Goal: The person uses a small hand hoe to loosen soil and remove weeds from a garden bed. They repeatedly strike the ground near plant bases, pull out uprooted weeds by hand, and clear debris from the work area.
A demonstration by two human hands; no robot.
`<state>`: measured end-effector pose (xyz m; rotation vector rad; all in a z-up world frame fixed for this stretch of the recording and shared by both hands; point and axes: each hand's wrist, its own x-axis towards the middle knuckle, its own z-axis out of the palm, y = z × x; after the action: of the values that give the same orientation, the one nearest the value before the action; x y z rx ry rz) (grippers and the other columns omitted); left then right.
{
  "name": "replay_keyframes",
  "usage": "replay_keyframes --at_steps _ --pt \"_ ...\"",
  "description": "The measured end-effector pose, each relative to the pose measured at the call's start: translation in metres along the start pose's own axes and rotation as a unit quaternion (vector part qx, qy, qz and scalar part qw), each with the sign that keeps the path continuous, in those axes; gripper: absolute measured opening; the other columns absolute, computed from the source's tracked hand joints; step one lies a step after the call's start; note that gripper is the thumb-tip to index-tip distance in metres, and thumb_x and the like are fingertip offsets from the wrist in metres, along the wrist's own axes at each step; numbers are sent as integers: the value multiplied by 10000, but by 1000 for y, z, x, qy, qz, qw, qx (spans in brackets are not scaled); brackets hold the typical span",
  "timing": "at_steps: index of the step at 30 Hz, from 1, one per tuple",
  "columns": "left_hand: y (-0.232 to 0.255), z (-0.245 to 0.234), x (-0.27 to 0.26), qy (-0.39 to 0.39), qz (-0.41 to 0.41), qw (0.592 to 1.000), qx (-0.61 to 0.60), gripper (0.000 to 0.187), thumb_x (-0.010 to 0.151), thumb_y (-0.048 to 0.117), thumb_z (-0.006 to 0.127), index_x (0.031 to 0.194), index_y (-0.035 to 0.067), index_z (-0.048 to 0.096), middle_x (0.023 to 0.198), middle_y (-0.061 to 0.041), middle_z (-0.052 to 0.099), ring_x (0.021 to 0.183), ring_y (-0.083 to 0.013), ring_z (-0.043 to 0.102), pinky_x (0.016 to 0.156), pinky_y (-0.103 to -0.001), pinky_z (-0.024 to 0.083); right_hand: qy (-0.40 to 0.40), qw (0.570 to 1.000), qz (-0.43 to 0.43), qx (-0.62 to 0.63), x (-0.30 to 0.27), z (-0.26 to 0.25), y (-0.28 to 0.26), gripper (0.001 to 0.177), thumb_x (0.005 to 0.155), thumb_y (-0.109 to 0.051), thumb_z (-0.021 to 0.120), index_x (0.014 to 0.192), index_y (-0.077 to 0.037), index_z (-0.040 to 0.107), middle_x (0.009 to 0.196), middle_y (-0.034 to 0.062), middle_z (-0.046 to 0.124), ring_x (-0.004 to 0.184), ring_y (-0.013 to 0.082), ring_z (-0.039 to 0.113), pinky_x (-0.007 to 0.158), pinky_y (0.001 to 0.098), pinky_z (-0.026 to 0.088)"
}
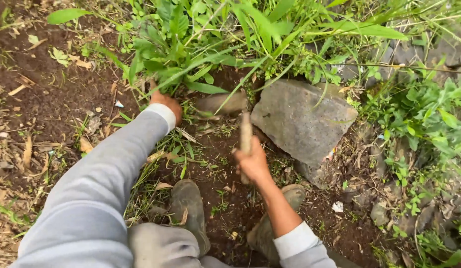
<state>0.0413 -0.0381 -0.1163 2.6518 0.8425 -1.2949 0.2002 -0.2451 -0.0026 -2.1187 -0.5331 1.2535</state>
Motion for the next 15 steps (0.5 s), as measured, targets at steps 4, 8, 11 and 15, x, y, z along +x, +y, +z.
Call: replay_keyframes --at_steps 4,8,11,15 --pt "-18 1 -21 -65 -7 993 103 948 801 896 481 1373 168 684 1486 -4 619 1442 -225 495 1241 -651 149 126 983 -53 122 36 -2 4 320 916 -95 652 1147 3 454 582 128 565 387 210 578 387 318 514" --pt "-22 23 1 -91 -12 987 129 985 830 886 428 1445 132 584 1511 -41 567 1439 -258 472 1232 -675 111 113 983 -32 138 36 19 19 405 936 -47 645 1263 19 416 724 110 600 461 167 602 402 288 571" --pt "-29 26 12 -128 -21 971 203 1112 793 945 404 1546 128 437 1620 -34 397 1521 -242 309 1288 -541 20 14 997 4 81 29 24 36 428 923 -35 644 1287 42 431 725 125 580 463 175 588 392 306 571" --pt "-30 19 2 -118 -112 986 -47 775 1042 599 223 1478 21 502 1542 -272 462 1458 -519 315 1189 -694 -192 76 989 1 130 24 22 18 424 904 -56 658 1264 24 449 696 125 580 468 165 590 393 313 583"
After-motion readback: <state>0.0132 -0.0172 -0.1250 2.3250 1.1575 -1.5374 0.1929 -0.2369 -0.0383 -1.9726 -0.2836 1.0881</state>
